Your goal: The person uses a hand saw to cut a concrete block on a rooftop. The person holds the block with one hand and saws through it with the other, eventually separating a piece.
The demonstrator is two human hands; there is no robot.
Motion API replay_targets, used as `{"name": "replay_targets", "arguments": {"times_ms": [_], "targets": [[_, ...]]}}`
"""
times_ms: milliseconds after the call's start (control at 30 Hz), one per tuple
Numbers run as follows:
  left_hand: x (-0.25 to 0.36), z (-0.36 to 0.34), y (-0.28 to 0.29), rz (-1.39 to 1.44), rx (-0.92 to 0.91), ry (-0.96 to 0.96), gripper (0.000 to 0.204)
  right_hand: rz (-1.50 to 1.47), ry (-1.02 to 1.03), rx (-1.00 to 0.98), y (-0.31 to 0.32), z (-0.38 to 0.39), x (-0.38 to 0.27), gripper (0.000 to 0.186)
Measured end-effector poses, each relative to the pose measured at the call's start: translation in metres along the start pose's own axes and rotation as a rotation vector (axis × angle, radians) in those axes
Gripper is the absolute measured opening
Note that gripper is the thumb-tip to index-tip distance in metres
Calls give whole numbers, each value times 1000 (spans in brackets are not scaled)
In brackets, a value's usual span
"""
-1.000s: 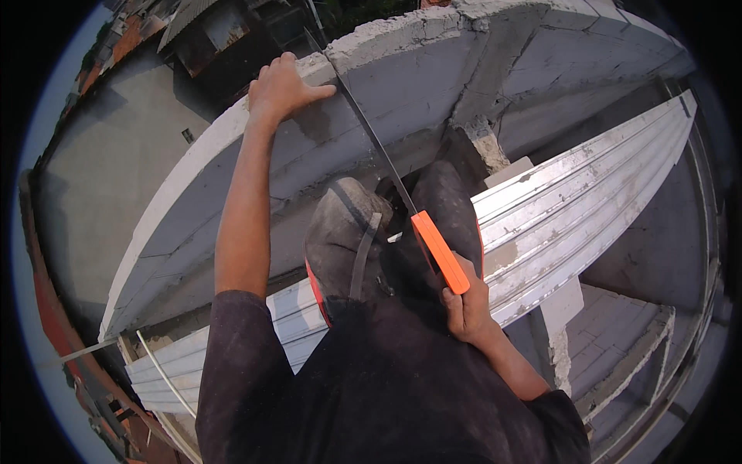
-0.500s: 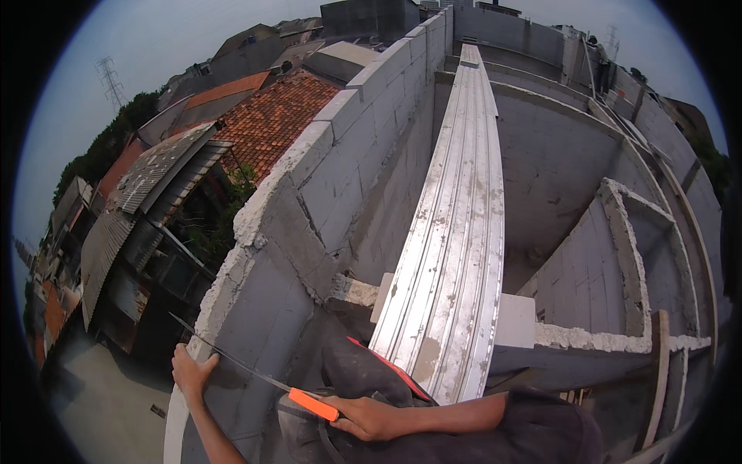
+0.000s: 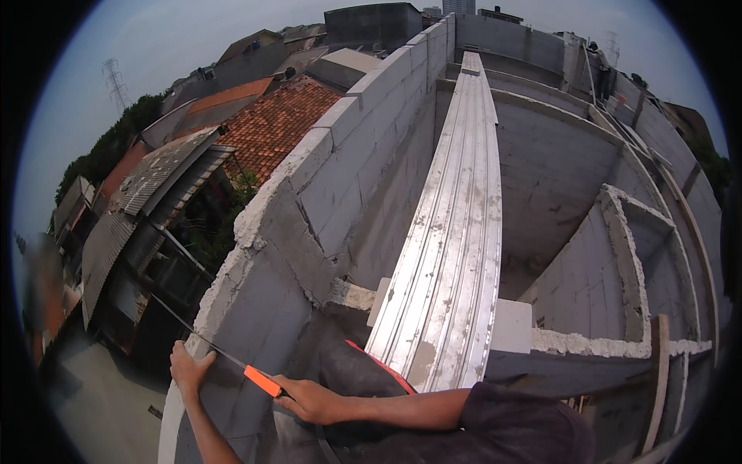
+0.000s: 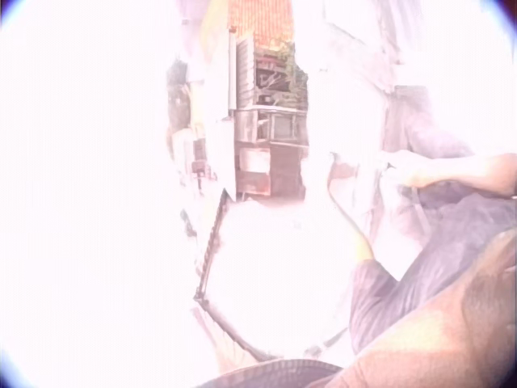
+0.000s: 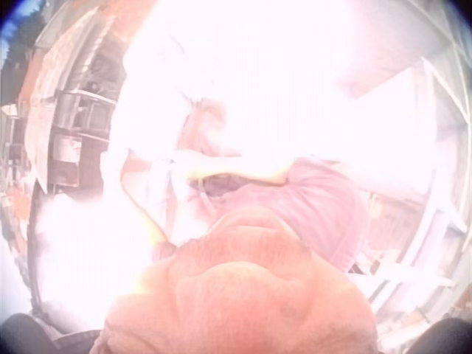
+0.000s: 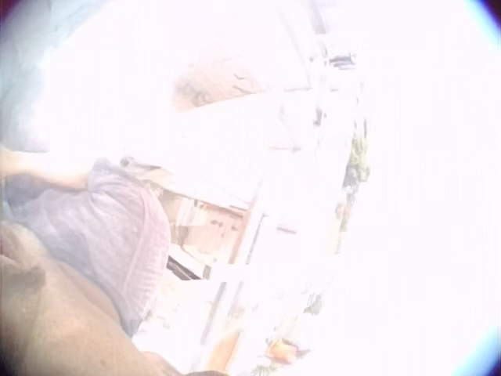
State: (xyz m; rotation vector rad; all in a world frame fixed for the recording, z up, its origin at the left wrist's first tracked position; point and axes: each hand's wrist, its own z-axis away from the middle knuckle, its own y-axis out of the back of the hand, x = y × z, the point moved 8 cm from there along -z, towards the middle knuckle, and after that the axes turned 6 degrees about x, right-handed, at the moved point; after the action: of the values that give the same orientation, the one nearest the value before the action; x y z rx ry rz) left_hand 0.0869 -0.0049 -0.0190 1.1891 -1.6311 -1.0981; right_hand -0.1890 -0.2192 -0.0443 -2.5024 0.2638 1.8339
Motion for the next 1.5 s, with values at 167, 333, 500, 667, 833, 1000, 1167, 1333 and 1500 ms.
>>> {"name": "replay_targets", "arguments": {"times_ms": [167, 333, 500, 667, 833, 1000, 1167, 1333, 1500], "targets": [[3, -1, 4, -22, -45, 46, 103, 7, 4, -17, -3, -1, 10, 48], [2, -1, 3, 0, 52, -31, 98, 14, -68, -72, -2, 2, 10, 50], [11, 1, 6, 6, 40, -12, 98, 8, -27, -27, -2, 6, 14, 49], [6, 2, 9, 5, -15, 19, 102, 16, -33, -25, -4, 6, 14, 48], [10, 1, 8, -3, 5, -7, 102, 20, -7, -2, -3, 5, 13, 46], [16, 3, 9, 4, 10, -21, 102, 51, 19, -3, -2, 6, 16, 53], [3, 4, 11, -14, 43, -8, 100, 52, 6, -34, -4, 4, 12, 51], [19, 5, 15, -17, 19, 1, 90, 69, 5, -48, -2, 4, 17, 47], [12, 6, 18, 0, 47, -29, 93, 92, -23, -12, -5, 3, 11, 45]]}}
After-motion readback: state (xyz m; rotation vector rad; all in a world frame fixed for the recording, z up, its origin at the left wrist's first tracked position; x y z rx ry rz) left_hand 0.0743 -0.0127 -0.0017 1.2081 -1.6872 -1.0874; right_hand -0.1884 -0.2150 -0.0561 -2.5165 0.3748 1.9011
